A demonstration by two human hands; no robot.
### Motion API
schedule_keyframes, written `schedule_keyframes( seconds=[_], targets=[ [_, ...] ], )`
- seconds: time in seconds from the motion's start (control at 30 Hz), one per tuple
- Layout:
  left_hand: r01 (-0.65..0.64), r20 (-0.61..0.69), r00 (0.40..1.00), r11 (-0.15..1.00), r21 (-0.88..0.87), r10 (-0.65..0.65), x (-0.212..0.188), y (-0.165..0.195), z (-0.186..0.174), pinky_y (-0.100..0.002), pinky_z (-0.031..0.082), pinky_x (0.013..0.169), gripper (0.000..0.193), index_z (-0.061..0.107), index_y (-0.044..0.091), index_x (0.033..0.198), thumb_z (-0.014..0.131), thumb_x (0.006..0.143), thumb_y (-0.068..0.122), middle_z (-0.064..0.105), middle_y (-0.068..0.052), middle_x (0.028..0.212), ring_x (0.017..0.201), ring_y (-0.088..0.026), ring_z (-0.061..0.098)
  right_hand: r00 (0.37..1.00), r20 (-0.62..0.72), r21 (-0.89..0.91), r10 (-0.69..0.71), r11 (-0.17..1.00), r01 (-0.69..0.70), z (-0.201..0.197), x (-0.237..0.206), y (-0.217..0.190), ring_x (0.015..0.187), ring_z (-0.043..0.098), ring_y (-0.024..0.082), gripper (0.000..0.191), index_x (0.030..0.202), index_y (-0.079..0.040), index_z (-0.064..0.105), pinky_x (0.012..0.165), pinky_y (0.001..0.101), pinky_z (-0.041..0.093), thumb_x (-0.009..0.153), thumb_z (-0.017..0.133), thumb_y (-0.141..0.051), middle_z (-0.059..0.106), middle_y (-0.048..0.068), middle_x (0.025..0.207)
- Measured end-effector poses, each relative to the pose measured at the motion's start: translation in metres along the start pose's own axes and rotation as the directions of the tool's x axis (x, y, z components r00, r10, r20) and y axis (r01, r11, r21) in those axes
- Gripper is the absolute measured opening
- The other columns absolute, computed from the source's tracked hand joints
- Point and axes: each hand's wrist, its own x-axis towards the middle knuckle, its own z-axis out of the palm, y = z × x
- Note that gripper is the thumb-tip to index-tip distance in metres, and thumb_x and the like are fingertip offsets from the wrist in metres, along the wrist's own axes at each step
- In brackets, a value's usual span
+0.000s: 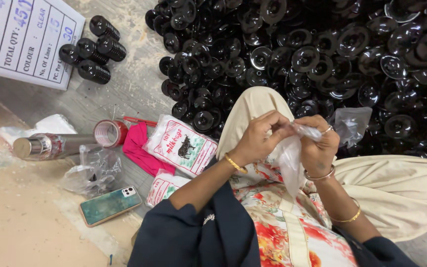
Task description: The person sits on the floor and packs black plastic bottle caps into small clear plastic bags one at a time, placing each filled bag aside and picking up the next cap. A sign with item and quantity details lies beside them on the floor.
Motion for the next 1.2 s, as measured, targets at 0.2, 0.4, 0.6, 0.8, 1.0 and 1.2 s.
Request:
schedule_keyframes(
  seconds=[0.2,0.4,0.6,0.8,1.0,1.2],
  targets=[
    [-0.053,-0.116,0.992,0.999,0.007,0.054,-0.007,-0.045,-0.018,-0.031,0.051,0.082,0.009,0.065,0.002,0.1,0.064,0.106,0.009,0.063,-0.006,0.098,0.09,-0.014,0.061,0.999,-0.03,-0.02,0.041,0.999,-0.042,-0.003,-0.006,0.018,0.07,0.051,0.007,0.014,0.088,0.0,0.065,0.068,0.0231,0.039,0.097,0.07,0.01,0.059,0.003,0.083],
    [0.123,-0.757,0.621,0.927,0.353,0.205,0.036,-0.12,-0.215,-0.033,0.049,0.088,0.028,0.056,0.002,0.116,0.074,0.098,0.013,0.055,-0.009,0.105,0.095,-0.016,0.054,0.987,0.022,0.203,0.161,0.966,-0.162,-0.019,-0.003,0.02,0.097,0.063,0.011,0.021,0.098,-0.001,0.062,0.087,0.024,0.051,0.085,0.056,0.015,0.066,0.006,0.109],
    [0.647,-0.678,0.431,0.32,0.692,0.595,0.0,-0.148,-0.401,-0.061,0.028,0.113,0.075,0.042,0.0,0.146,0.085,0.087,0.016,0.032,-0.029,0.145,0.136,-0.052,0.034,0.962,0.017,0.401,0.273,0.879,-0.257,-0.033,-0.011,0.028,0.097,0.068,0.012,0.024,0.098,-0.005,0.06,0.087,0.0263,0.055,0.087,0.057,0.016,0.07,0.007,0.105],
    [0.85,-0.855,0.497,0.115,0.514,0.149,-0.028,-0.142,-0.419,-0.063,0.033,0.116,0.099,0.029,0.001,0.161,0.086,0.088,0.034,0.028,-0.029,0.159,0.139,-0.058,0.036,0.937,0.005,0.125,0.351,0.929,-0.348,-0.039,-0.023,0.046,0.084,0.064,0.005,0.019,0.098,-0.002,0.07,0.075,0.0215,0.05,0.093,0.054,0.008,0.07,0.001,0.093],
    [0.888,-0.889,0.454,0.106,0.447,-0.058,-0.034,-0.151,-0.419,-0.067,0.044,0.099,0.089,0.035,0.002,0.154,0.081,0.087,0.037,0.039,-0.027,0.147,0.131,-0.054,0.044,0.934,0.011,0.084,0.357,0.931,-0.357,-0.03,-0.015,0.035,0.079,0.057,0.006,0.008,0.091,-0.002,0.069,0.071,0.0231,0.046,0.097,0.065,0.003,0.066,0.003,0.087],
    [0.885,-0.901,0.428,0.173,0.433,0.066,-0.039,-0.16,-0.428,-0.063,0.047,0.101,0.085,0.039,-0.003,0.143,0.088,0.085,0.035,0.037,-0.031,0.146,0.129,-0.056,0.046,0.972,0.162,0.022,0.168,0.985,-0.173,-0.023,-0.004,0.012,0.094,0.063,0.013,0.015,0.081,-0.004,0.062,0.081,0.0274,0.049,0.087,0.068,0.008,0.07,0.011,0.108]
  ],
)
